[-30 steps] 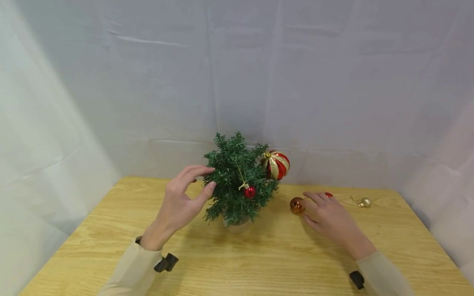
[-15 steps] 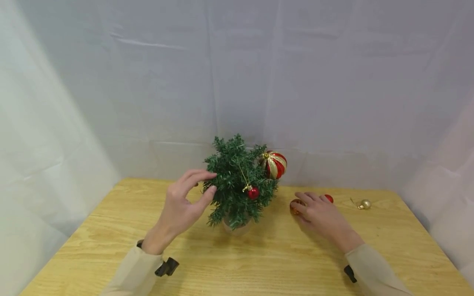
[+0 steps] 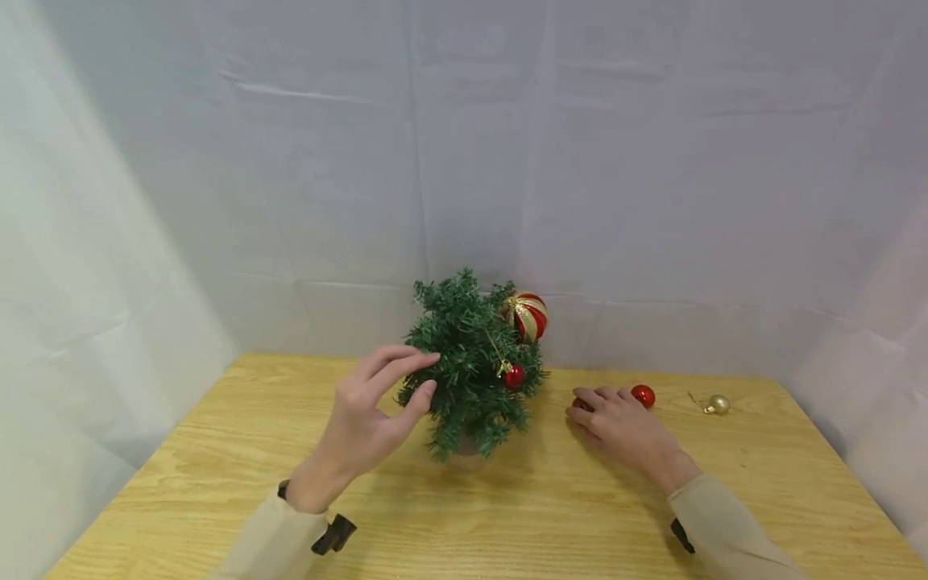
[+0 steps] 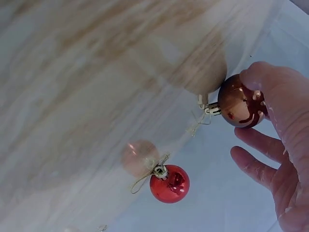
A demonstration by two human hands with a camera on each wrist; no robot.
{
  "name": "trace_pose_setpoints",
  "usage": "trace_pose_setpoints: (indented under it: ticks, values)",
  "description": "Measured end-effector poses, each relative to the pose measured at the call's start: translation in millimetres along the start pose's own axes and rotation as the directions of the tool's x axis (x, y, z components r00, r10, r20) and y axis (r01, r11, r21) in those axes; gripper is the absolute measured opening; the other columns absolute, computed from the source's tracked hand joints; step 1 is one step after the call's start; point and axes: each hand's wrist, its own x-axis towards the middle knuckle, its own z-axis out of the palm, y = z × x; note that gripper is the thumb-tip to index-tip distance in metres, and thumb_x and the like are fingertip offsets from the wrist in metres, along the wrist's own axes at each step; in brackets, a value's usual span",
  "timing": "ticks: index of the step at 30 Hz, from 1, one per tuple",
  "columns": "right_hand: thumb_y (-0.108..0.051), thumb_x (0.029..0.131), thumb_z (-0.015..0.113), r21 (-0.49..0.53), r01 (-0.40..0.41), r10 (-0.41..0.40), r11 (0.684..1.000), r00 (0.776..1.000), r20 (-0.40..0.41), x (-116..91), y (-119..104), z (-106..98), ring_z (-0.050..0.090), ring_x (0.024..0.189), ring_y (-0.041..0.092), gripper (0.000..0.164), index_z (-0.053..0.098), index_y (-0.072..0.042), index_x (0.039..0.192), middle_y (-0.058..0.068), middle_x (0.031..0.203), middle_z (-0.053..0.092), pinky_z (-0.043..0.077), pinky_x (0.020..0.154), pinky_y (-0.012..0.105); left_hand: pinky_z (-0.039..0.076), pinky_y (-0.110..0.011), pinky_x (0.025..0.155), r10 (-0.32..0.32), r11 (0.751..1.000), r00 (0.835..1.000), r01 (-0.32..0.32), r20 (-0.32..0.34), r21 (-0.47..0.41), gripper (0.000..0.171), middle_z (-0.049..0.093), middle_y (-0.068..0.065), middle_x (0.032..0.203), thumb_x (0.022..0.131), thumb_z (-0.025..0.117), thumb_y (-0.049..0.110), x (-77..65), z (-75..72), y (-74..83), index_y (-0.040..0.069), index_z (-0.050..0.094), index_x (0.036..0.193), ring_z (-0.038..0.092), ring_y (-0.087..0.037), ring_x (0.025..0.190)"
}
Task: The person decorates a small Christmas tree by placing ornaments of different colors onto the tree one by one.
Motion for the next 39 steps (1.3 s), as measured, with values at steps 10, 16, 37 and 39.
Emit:
trace_pose_setpoints:
  ticks: [10, 16, 37, 39]
  values:
    - [-0.012, 0.083, 0.084, 0.026, -0.010, 0.010, 1.000, 1.000, -0.015, -2.0, 4.2, 3.3, 0.068, 0.109, 0.037, 0.039, 0.074, -0.011, 0.121, 0.019, 0.131, 0.065, 0.059, 0.087, 0.051, 0.056, -0.037, 0.079, 0.042, 0.999, 0.999, -0.042, 0.010, 0.006, 0.028, 0.071, -0.009, 0.107, 0.101, 0.062, 0.024, -0.5, 4.7, 6.4, 0.010, 0.074, 0.122, 0.068, -0.021, 0.094]
    - [-0.007, 0.077, 0.087, 0.083, -0.008, 0.017, 0.997, 0.994, -0.112, -6.5, 9.8, 7.5, 0.069, 0.104, 0.036, 0.042, 0.074, -0.007, 0.117, 0.021, 0.123, 0.067, 0.060, 0.083, 0.049, 0.055, -0.037, 0.080, 0.033, 0.999, 0.999, -0.033, 0.017, 0.000, 0.029, 0.070, -0.008, 0.108, 0.102, 0.062, 0.025, -1.3, 5.9, 9.4, 0.010, 0.073, 0.124, 0.067, -0.020, 0.095]
    - [0.006, 0.071, 0.086, 0.446, -0.154, 0.315, 0.882, 0.896, -0.314, -29.6, 13.1, -25.4, 0.069, 0.093, 0.026, 0.053, 0.069, -0.007, 0.119, 0.016, 0.121, 0.064, 0.058, 0.067, 0.027, 0.056, -0.038, 0.085, 0.040, 0.999, 0.999, -0.040, -0.008, 0.000, 0.029, 0.071, -0.010, 0.111, 0.101, 0.062, 0.022, -3.6, 5.6, 7.4, 0.008, 0.072, 0.124, 0.066, -0.023, 0.101]
    - [0.007, 0.071, 0.085, 0.476, -0.155, 0.338, 0.866, 0.882, -0.328, -30.1, 13.2, -29.2, 0.067, 0.094, 0.018, 0.052, 0.070, -0.007, 0.119, 0.014, 0.122, 0.064, 0.055, 0.070, 0.018, 0.055, -0.039, 0.085, 0.033, 0.999, 0.999, -0.033, -0.022, 0.001, 0.029, 0.070, -0.011, 0.112, 0.101, 0.062, 0.022, -4.0, 3.5, 5.9, 0.007, 0.072, 0.123, 0.066, -0.024, 0.102]
